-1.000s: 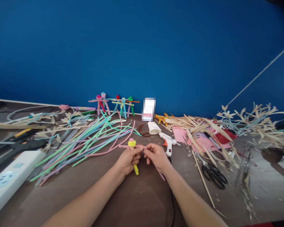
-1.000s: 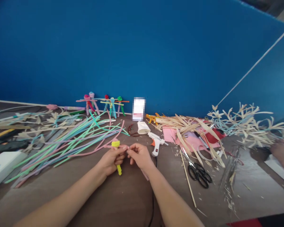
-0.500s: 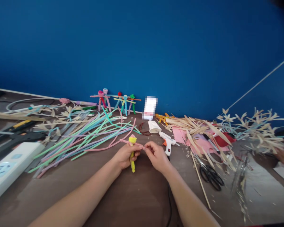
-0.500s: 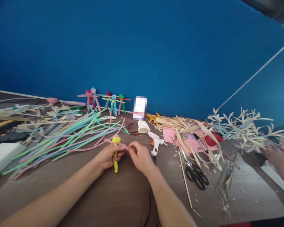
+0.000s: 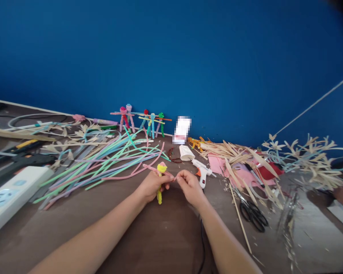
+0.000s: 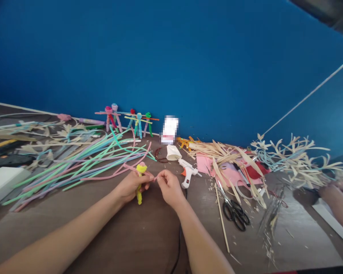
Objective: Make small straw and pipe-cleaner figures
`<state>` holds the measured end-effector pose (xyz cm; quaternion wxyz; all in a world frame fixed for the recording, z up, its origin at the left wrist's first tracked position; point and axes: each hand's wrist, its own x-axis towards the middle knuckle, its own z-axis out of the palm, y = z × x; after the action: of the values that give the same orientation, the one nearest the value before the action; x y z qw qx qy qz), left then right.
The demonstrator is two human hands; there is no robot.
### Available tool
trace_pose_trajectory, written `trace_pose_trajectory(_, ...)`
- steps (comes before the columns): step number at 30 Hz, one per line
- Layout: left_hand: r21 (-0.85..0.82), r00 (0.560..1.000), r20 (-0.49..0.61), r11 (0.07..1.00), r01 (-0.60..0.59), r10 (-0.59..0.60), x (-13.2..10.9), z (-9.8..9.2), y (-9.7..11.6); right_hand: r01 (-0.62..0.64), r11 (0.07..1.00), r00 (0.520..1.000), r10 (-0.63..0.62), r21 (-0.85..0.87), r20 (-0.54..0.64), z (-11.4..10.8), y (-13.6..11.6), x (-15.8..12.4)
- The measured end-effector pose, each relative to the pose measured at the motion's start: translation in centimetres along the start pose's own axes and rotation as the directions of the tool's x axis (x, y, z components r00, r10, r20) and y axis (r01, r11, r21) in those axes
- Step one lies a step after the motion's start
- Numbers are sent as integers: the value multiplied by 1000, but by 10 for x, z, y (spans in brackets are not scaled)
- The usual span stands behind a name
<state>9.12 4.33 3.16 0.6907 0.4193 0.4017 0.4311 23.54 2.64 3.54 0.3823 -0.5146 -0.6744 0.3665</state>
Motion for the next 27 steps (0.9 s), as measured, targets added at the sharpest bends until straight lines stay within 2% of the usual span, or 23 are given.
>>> trace_pose_trajectory(7,148,991,-126,989,-31,50,-1,4,-3,135,966,975,-169,-220,-145,1,-4,-3)
trace_pose_trajectory(12,202,972,-219,979,-43,88,-4,9,-3,169,943,960,-224,-288,-168,2,-6,-5)
trace_pose_trajectory(15,105,968,-233,992,-71,94,-3,9,-6,200,930,952,-259,-308,-161,4,-8,-7)
trace_pose_trajectory(19,-87,978,-193,992,-95,77,0,8,-11,243,900,938,-313,-363,-148,6,-9,-8)
trace_pose_trajectory(27,-374,993,-121,927,-32,-15,0,7,-9,304,881,923,-367,-362,-117,5,-11,-7)
